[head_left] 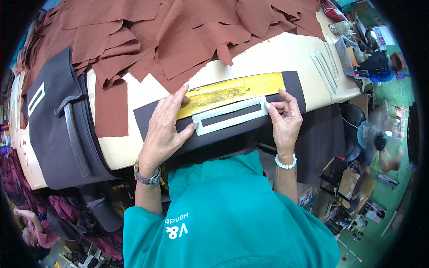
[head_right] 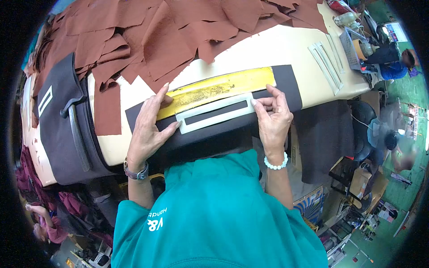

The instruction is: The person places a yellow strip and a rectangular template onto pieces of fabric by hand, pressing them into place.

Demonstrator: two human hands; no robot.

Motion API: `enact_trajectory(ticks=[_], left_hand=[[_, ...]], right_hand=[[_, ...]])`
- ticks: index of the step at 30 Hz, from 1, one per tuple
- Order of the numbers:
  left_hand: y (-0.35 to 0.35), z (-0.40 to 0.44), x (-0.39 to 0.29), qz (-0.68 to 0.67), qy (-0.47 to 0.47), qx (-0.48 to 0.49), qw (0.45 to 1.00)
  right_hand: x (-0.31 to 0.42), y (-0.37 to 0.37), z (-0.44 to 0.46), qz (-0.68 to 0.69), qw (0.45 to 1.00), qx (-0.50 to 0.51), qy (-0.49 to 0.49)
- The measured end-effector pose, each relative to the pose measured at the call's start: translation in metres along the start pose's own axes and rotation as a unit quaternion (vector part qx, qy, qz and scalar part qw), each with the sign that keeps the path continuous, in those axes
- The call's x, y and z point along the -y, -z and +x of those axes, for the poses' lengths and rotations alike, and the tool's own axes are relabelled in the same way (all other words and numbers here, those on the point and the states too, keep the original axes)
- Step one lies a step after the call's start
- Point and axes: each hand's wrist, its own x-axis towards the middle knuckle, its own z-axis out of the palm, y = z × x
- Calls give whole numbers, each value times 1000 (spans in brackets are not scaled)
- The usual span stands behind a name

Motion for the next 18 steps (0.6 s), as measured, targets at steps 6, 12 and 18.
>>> enact_trajectory(ticks=[6,12,18], left_hand=[[1,0,-1,-1,11,8,1000],[0,0,0,7,10,7,1000],[-2,-2,-3,26,-16,-13,999]], right_hand=[[1,1,-1,-21,1000,3,5],[1,0,-1,-22,1000,0,17],[-1,-2,-4,-108,988,9,107]])
